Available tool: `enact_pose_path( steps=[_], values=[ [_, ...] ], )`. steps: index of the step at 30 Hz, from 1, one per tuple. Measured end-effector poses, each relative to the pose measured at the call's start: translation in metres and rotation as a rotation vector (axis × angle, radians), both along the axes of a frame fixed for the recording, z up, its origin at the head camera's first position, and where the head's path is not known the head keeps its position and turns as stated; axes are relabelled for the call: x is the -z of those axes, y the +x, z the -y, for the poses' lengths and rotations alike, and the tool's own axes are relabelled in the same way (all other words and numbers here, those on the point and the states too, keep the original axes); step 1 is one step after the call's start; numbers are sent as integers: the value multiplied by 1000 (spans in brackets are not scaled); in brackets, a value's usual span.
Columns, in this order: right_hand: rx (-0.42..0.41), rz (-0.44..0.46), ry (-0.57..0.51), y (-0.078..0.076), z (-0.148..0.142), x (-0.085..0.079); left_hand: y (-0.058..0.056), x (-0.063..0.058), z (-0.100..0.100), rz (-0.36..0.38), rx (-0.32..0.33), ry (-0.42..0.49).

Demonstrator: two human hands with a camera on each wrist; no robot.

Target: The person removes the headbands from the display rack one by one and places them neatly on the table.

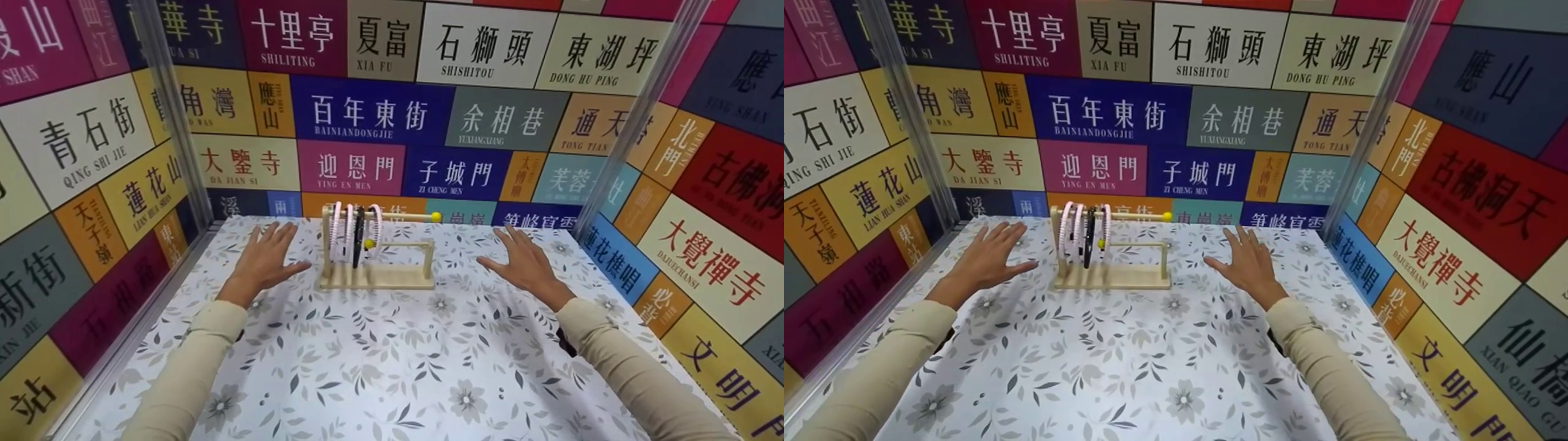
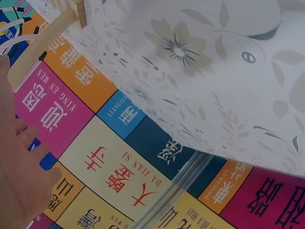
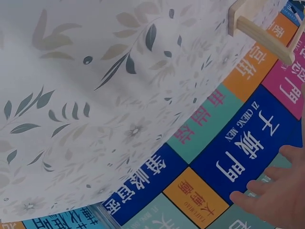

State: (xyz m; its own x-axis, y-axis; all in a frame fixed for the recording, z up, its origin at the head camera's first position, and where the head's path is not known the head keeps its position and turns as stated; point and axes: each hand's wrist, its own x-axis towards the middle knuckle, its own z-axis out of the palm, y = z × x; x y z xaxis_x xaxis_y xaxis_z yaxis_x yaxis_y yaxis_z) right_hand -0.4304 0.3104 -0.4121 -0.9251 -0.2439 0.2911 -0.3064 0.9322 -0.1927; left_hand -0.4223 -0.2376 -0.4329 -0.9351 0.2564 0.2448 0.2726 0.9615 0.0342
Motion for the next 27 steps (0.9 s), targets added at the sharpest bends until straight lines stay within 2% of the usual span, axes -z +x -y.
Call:
enact_pose_path(
  steps=[11,22,27],
  values=[
    [-41,-17,-77,4,37,-4,-6,16,-14,59,22,59],
    [-126,-102,-161,0,93,-1,-14,31,-25,104,14,98],
    [-153,-106,-187,2,118,0,-19,38,-32,120,29,126]
  ],
)
